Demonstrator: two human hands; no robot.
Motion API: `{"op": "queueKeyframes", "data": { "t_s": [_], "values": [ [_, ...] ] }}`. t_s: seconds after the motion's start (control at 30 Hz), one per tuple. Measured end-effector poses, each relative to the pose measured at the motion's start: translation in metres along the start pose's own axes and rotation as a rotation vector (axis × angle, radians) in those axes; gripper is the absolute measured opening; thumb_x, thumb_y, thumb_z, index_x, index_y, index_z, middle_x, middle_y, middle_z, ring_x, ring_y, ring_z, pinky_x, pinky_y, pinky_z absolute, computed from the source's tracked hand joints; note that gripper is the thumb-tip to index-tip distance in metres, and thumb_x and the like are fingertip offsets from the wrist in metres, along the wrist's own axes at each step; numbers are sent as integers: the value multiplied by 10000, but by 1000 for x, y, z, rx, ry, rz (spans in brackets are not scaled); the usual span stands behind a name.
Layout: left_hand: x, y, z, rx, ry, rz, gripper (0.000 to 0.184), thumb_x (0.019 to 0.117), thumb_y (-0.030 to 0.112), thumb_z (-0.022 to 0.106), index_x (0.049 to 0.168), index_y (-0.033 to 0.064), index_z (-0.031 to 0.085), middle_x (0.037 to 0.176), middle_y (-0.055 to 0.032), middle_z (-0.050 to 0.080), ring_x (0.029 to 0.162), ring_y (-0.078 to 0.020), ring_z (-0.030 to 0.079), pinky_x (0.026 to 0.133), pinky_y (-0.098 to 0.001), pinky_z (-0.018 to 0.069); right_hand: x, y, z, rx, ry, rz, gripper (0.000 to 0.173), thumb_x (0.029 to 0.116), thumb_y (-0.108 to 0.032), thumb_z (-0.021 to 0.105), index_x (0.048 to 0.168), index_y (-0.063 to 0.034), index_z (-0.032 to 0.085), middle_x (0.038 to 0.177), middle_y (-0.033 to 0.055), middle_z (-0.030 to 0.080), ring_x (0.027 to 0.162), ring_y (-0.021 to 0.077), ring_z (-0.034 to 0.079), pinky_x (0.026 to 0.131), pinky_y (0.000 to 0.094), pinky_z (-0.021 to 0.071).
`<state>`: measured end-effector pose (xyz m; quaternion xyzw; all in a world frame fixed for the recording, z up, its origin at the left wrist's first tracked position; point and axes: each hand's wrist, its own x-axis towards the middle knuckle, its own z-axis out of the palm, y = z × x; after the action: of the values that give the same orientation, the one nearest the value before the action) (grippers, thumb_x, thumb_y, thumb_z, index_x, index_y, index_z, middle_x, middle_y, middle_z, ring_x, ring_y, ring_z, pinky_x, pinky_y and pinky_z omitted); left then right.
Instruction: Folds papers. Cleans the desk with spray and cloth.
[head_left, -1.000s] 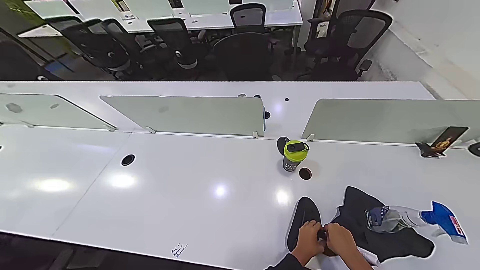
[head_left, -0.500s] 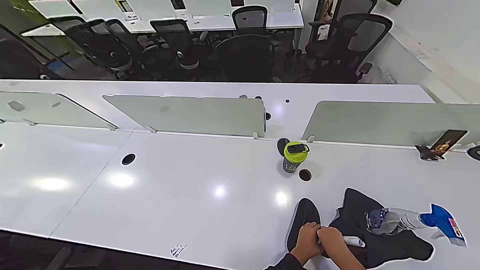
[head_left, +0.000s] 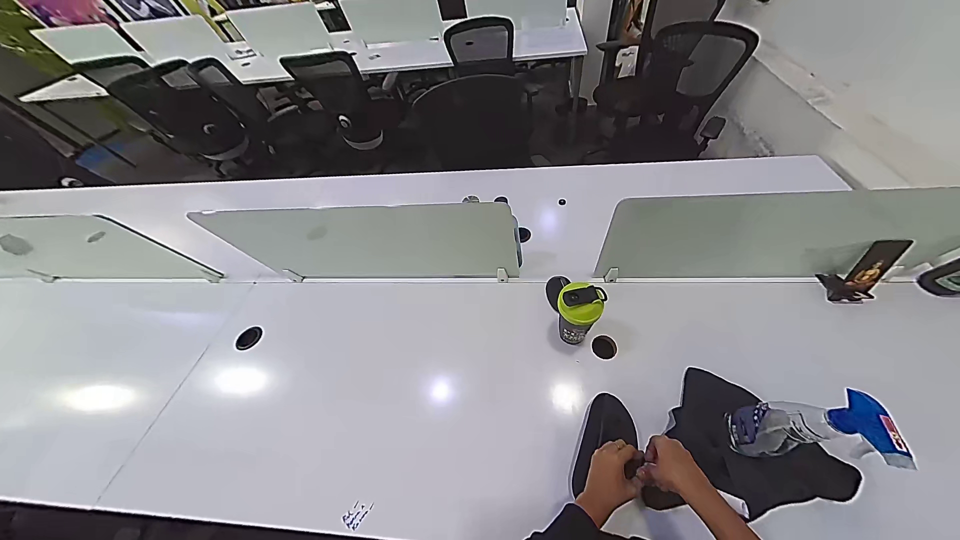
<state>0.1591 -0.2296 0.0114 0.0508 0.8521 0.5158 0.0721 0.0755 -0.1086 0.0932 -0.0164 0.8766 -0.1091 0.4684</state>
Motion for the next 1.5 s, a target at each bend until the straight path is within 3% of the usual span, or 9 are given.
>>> {"op": "queueKeyframes", "data": {
  "t_s": [0.13,0.27,0.33,0.57,0.83,1.1,1.27,1.4,1.5],
  "values": [
    [-2,3,1,5,9,-15,345,843,114,770,1133,-67,728,1077,-258,717,1048,-414,691,952,-543,530,-24,-3,-8,-194,-68,-23,699,865,-201,811,1431,31,474,1315,291,607,1229,448,596,1007,577,478],
    [-1,-2,1,-10,51,25,353,823,134,802,1112,-59,741,1043,-246,727,1018,-404,705,928,-538,545,-55,-20,-10,-451,-42,37,309,988,-115,623,1235,70,633,1291,284,629,1204,442,616,944,575,496],
    [-2,-2,2,-33,78,40,350,805,99,805,1104,-70,742,1035,-256,727,1003,-412,708,925,-534,550,-60,-21,-3,-542,-4,-48,239,993,9,532,1173,118,646,1241,300,647,1169,441,633,928,546,500],
    [-1,0,3,-27,85,53,324,784,59,792,1077,-72,749,1016,-258,728,982,-416,711,904,-534,555,-63,-11,14,-593,88,-187,248,984,99,459,1110,139,668,1171,314,669,1129,457,649,887,535,525],
    [0,6,3,3,44,34,332,776,-14,737,1102,-78,742,1021,-264,722,987,-422,706,908,-539,549,-62,-19,17,-751,-2,-261,275,986,130,410,1125,158,646,1218,306,650,1208,442,608,935,515,506],
    [1,6,5,26,20,22,296,825,67,751,1074,-92,731,1028,-264,714,1007,-414,697,930,-527,537,-49,-30,2,-427,-53,40,293,952,-11,589,1233,62,622,1300,256,626,1222,415,610,936,541,515],
    [11,12,6,150,-164,-20,307,885,71,704,1157,-70,709,1132,-271,691,1102,-422,660,980,-524,508,-29,-21,-1,-142,24,223,347,934,-168,674,1191,59,624,1275,257,635,1207,386,629,924,538,527],
    [21,12,2,258,-318,2,337,945,122,672,1230,-59,682,1196,-281,667,1155,-439,632,1007,-534,490,-15,20,10,-66,5,79,354,980,-236,650,1167,64,651,1235,279,643,1180,407,626,961,547,496],
    [18,13,1,266,-319,23,340,933,123,695,1220,-59,685,1182,-283,671,1143,-443,636,988,-545,497,-43,21,22,-295,-8,9,379,1022,-205,592,1290,63,608,1321,284,611,1230,428,604,982,557,487]
  ]
}}
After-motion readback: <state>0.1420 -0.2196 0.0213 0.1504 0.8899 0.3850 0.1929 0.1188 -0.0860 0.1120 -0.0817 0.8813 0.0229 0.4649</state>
